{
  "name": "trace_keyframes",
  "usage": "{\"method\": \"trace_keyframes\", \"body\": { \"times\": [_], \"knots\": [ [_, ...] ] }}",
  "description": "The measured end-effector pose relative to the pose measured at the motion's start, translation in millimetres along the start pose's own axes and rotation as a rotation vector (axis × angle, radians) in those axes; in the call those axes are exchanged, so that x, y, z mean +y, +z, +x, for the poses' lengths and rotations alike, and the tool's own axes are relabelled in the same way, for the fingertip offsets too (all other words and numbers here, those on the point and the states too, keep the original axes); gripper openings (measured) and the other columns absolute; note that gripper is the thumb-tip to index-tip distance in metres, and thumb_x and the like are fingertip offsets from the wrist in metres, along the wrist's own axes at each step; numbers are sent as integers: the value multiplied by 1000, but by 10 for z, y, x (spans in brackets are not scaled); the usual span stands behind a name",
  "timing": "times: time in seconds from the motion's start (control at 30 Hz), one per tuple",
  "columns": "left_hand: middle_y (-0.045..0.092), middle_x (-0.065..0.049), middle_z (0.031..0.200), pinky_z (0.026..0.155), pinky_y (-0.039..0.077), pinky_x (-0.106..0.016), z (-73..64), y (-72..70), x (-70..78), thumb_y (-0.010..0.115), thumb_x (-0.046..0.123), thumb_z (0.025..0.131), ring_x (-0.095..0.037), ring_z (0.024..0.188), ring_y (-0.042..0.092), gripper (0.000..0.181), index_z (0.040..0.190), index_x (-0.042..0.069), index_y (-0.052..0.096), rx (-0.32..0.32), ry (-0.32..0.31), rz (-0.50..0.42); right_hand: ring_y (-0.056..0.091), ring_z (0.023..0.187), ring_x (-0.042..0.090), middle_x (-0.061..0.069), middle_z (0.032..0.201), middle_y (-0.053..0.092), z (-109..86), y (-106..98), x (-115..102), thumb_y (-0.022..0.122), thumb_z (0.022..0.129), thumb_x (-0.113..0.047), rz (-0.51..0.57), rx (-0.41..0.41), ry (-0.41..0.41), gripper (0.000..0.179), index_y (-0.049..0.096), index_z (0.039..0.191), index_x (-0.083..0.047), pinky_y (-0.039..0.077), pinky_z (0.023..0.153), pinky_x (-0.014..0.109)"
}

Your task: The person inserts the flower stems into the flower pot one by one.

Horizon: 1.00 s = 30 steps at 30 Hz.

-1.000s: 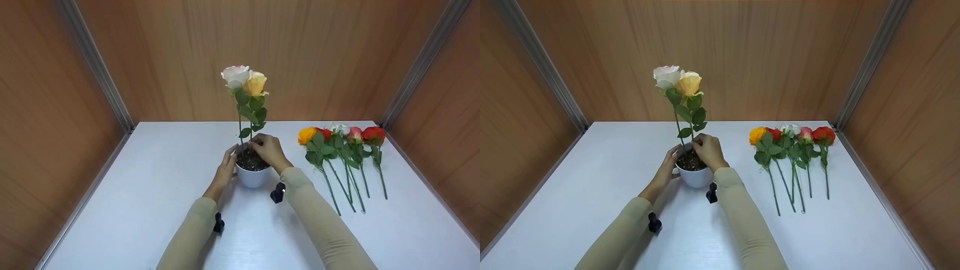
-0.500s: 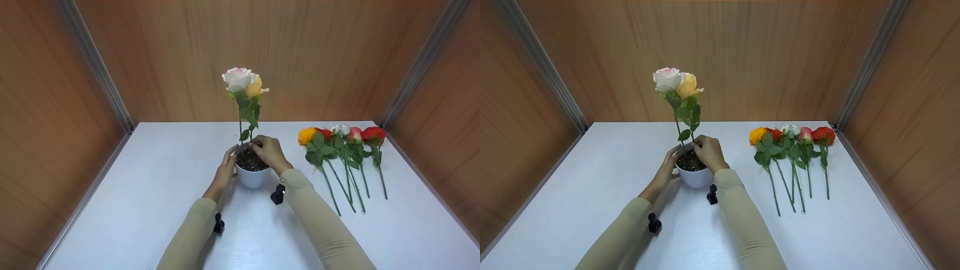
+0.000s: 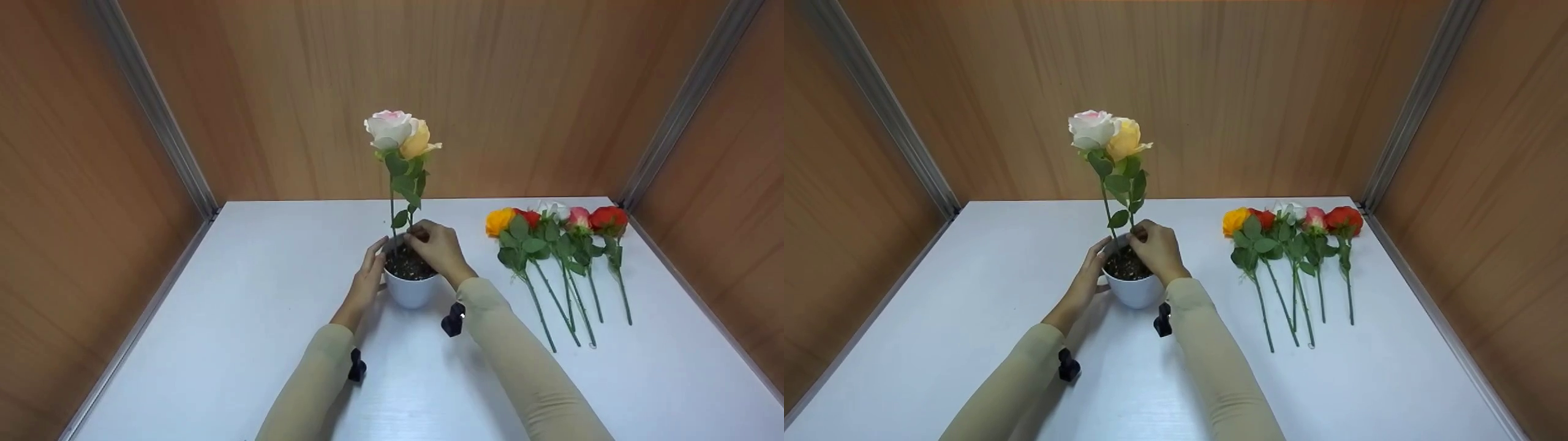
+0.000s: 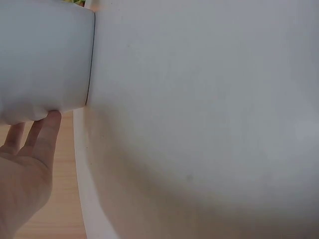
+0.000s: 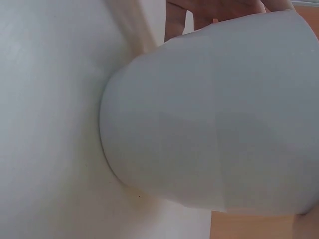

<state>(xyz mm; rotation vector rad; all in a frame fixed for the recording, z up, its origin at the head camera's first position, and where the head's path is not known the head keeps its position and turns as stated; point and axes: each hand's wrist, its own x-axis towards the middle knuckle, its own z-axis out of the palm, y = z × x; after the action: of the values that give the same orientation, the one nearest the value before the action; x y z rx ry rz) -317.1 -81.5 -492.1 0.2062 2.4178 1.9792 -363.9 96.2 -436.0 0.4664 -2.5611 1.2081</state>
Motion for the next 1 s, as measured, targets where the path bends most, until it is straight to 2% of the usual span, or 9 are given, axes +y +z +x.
{"method": "trace_keyframes", "body": {
  "times": [0.2,0.33,0.47,0.67,1.0],
  "knots": [
    [36,-9,159,104,44,-59,-17,-2,-6,28,51,108,-36,143,35,49,155,37,31,0,13,-15,69,99,22,6,102,75,-16,15,3,74,93,-28,21,13,18,28,71,113,-8,53,94,39],
    [38,-11,158,103,45,-59,-30,-7,-6,29,49,109,-36,142,37,49,156,34,31,0,28,-26,70,97,22,6,101,75,-33,21,-4,75,92,-27,47,38,13,29,71,112,-8,54,93,39],
    [38,-12,157,103,45,-59,-28,-12,-1,29,48,109,-37,141,39,49,156,34,31,0,26,-32,71,92,20,5,98,75,-50,32,1,76,91,-24,96,85,-15,24,71,109,-8,57,87,38],
    [36,-6,159,106,42,-60,-9,2,12,27,54,107,-35,143,36,52,156,37,29,-16,3,-33,71,85,18,5,94,76,-94,34,39,73,92,-15,151,165,-80,17,71,107,-6,60,79,34],
    [35,-6,160,105,42,-61,-12,-10,-5,27,51,108,-36,142,37,50,156,36,29,-2,19,-14,71,89,19,5,97,75,-182,-123,89,71,95,-14,147,145,-158,19,69,112,-4,59,83,36]
  ]
}}
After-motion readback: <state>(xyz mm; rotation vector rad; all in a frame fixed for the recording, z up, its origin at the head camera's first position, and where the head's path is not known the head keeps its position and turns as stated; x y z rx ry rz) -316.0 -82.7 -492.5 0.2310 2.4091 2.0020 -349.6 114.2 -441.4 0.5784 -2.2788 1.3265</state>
